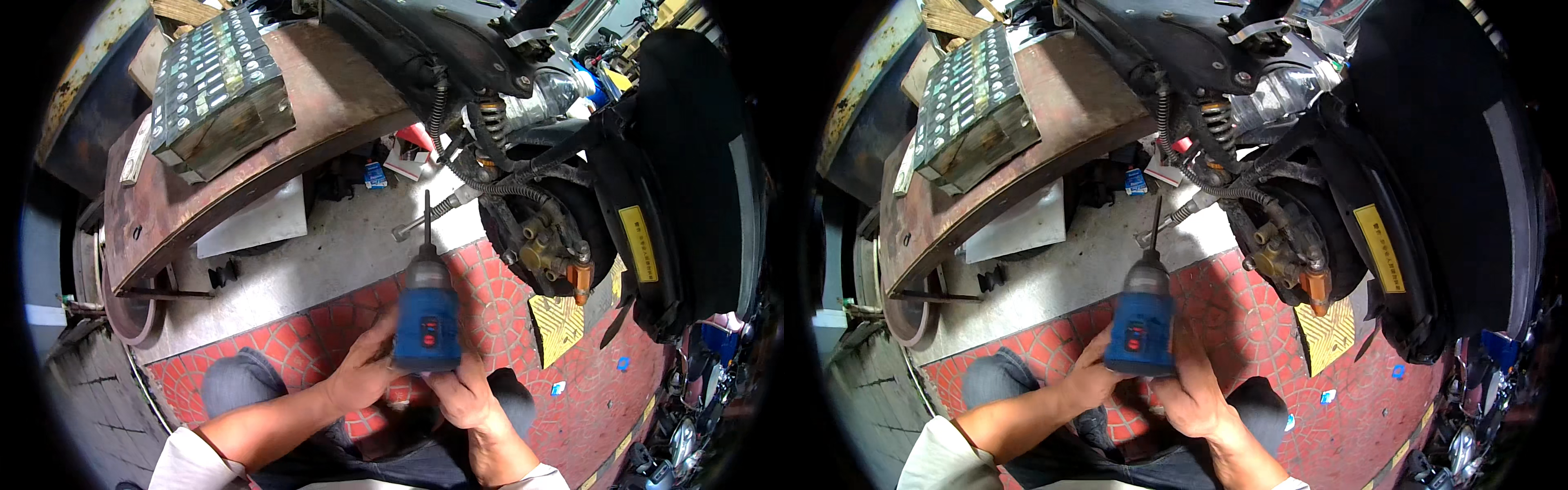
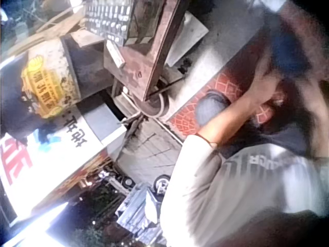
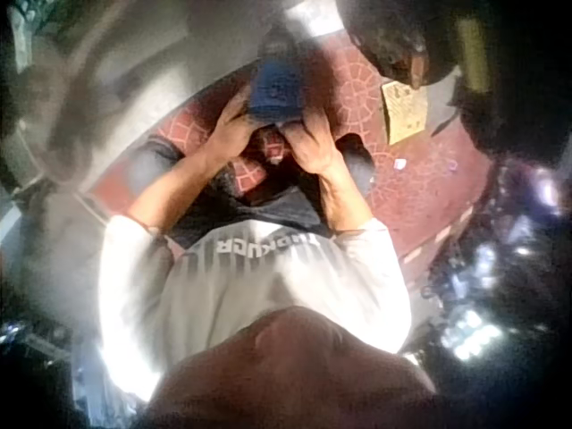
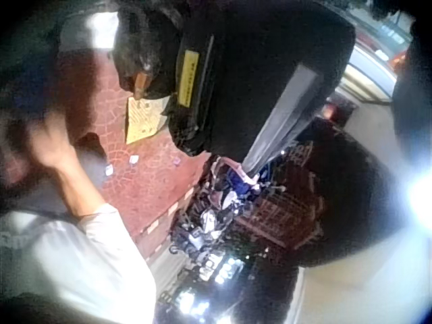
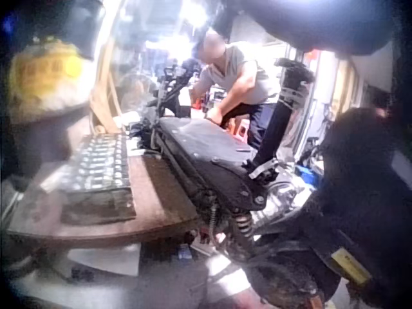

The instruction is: The person uses a power driver to remove screws and components from the rear wheel area of an electric scooter, then walks into a shop area to retrieve a component from a shelf before returning to use the power driver on the scooter's motor hub.

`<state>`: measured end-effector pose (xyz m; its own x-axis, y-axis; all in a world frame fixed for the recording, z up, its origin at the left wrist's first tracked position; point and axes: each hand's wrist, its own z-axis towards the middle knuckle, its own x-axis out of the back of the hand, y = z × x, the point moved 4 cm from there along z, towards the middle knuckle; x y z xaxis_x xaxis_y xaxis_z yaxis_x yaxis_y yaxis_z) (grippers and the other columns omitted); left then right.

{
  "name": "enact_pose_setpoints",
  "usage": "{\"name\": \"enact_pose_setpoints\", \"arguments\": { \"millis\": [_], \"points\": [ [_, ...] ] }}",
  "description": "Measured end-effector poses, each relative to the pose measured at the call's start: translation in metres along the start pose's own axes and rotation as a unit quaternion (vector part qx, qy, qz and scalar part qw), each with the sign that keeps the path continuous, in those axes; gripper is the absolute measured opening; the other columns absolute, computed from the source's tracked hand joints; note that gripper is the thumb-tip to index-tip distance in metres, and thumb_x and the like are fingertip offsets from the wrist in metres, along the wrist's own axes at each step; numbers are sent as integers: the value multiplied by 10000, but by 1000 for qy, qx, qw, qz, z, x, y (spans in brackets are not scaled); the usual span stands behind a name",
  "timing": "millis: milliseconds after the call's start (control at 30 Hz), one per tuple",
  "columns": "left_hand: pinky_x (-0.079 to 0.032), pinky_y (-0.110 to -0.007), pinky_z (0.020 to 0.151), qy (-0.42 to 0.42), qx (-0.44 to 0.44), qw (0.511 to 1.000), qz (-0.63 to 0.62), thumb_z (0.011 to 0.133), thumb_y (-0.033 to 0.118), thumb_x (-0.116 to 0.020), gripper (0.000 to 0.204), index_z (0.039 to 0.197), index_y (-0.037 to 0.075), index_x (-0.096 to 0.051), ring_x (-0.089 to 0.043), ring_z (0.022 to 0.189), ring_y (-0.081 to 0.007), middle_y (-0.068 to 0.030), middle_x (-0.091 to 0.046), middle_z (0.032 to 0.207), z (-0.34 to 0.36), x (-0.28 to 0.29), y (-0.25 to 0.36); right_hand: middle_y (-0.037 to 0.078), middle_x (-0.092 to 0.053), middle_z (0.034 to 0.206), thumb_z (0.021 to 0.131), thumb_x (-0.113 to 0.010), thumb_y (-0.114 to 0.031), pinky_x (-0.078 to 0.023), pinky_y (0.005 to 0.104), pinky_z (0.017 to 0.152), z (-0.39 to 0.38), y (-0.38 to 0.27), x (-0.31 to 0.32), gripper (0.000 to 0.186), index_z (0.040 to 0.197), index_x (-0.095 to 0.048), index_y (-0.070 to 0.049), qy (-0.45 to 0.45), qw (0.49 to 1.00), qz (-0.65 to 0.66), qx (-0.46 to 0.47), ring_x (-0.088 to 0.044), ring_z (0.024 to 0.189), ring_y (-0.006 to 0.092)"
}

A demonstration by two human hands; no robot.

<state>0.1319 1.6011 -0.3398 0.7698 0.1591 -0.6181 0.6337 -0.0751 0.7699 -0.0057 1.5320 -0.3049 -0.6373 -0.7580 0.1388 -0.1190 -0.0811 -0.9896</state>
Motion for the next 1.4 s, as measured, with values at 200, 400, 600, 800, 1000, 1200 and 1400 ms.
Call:
{"name": "enact_pose_setpoints", "arguments": {
  "millis": [200,400,600,800,1000,1200,1400],
  "points": [
    [-532,-350,999,59,-13,997,-44,931,-15,-723,537,1431,24,-532,-635,1143,-158,-53,-658,1252,4,-15,28,332,-484,1493,945,-721,-257,-408,468,1145,12,-76,0,806,1562,-349,104,-62,974,-217,4,-539,1318,454],
    [-580,-344,863,9,8,988,-152,896,-13,-720,462,1340,10,-594,-691,995,-166,-86,-713,1106,11,-9,25,218,-678,1291,1007,-563,-408,-552,436,981,-30,-277,97,564,1323,-655,51,129,775,-591,181,-690,1152,318],
    [-573,-347,837,46,-138,980,136,851,97,-774,331,1161,36,-675,-719,885,-180,-90,-734,980,29,15,10,151,-520,1581,1135,-369,-298,-346,413,1256,53,-330,267,514,1528,-522,-4,295,722,-621,73,-462,1488,262],
    [-569,-351,771,23,-211,969,126,829,100,-798,294,1096,47,-684,-732,851,-219,-125,-742,955,57,11,16,125,-382,1684,1161,-298,-341,-200,399,1309,19,-301,381,575,1644,-333,-31,421,831,-347,111,-337,1563,224],
    [-575,-372,774,19,-184,977,109,767,135,-858,396,1116,39,-700,-750,870,-227,-133,-743,960,58,13,13,125,-386,1682,1160,-301,-340,-206,398,1306,13,-301,363,574,1643,-336,-31,430,830,-334,119,-343,1559,225],
    [-574,-419,746,11,-187,972,139,738,202,-868,434,1111,50,-706,-752,873,-323,-158,-729,950,57,19,15,124,-389,1680,1160,-304,-339,-211,397,1304,12,-301,358,573,1641,-339,-31,437,827,-335,117,-349,1555,226],
    [-589,-365,753,0,-224,946,233,747,127,-860,408,1115,8,-728,-764,851,-289,-150,-752,956,60,23,18,123,-393,1678,1160,-307,-338,-217,396,1301,13,-299,352,572,1640,-341,-31,437,828,-334,112,-354,1552,227]
  ]
}}
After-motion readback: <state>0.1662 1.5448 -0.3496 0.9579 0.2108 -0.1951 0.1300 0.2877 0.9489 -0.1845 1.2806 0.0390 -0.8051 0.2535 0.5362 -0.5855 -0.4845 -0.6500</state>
